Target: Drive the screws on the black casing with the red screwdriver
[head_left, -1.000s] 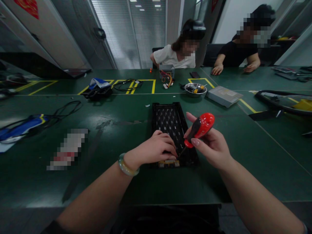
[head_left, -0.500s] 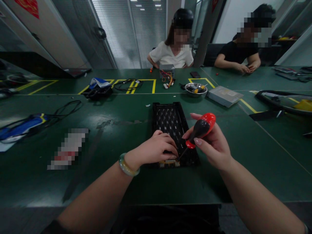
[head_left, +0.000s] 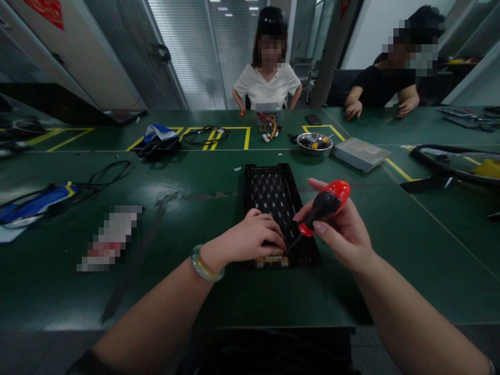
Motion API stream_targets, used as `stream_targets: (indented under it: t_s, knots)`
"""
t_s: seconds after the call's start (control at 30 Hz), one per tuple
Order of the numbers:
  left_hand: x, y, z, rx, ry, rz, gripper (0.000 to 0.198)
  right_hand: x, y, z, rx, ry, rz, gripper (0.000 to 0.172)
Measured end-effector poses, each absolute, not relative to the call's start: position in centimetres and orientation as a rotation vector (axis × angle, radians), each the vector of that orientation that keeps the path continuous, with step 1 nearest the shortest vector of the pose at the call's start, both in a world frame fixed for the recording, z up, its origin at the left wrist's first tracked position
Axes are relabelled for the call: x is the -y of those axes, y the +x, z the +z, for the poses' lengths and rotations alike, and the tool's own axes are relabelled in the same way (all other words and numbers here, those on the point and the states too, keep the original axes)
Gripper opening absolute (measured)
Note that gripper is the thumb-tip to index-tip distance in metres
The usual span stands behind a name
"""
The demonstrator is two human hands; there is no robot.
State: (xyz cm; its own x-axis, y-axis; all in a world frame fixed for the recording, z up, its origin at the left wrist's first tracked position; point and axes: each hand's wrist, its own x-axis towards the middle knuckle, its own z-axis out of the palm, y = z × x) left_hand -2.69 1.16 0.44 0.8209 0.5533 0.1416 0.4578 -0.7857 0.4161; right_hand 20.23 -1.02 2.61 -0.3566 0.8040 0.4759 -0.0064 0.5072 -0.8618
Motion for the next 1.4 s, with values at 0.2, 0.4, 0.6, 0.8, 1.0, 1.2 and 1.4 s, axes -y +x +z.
stream_targets:
  t_s: [0.2,0.4,0.6,0.8,1.0,1.2,1.4]
  knots:
    - [-1.1,-2.7,0.4,-0.772,2.629,0.366,0.014,0.9,20.2,2.7,1.788,-0.721,0.963,0.077]
    - [-1.1,-2.7,0.4,-0.769,2.604,0.381,0.014,0.3,20.4,2.6,1.824,-0.723,0.945,0.069]
    - [-1.2,-2.7,0.4,-0.760,2.595,0.379,0.016,-0.3,20.6,2.3,1.993,-0.790,0.814,0.023]
    - [-1.1,-2.9,0.2,-0.757,2.610,0.372,0.017,-0.7,20.5,2.1,1.993,-0.808,0.813,0.012]
    - [-1.2,-3.1,0.0,-0.761,2.614,0.390,0.018,-0.8,20.6,1.7,2.008,-0.782,0.778,0.009]
    - [-1.3,-3.1,-0.4,-0.764,2.619,0.404,0.018,-0.8,20.8,1.0,1.732,-0.774,0.734,0.006]
    - [-1.2,-3.1,-0.3,-0.753,2.615,0.402,0.015,-1.5,20.8,0.5,1.467,-0.803,0.640,0.014]
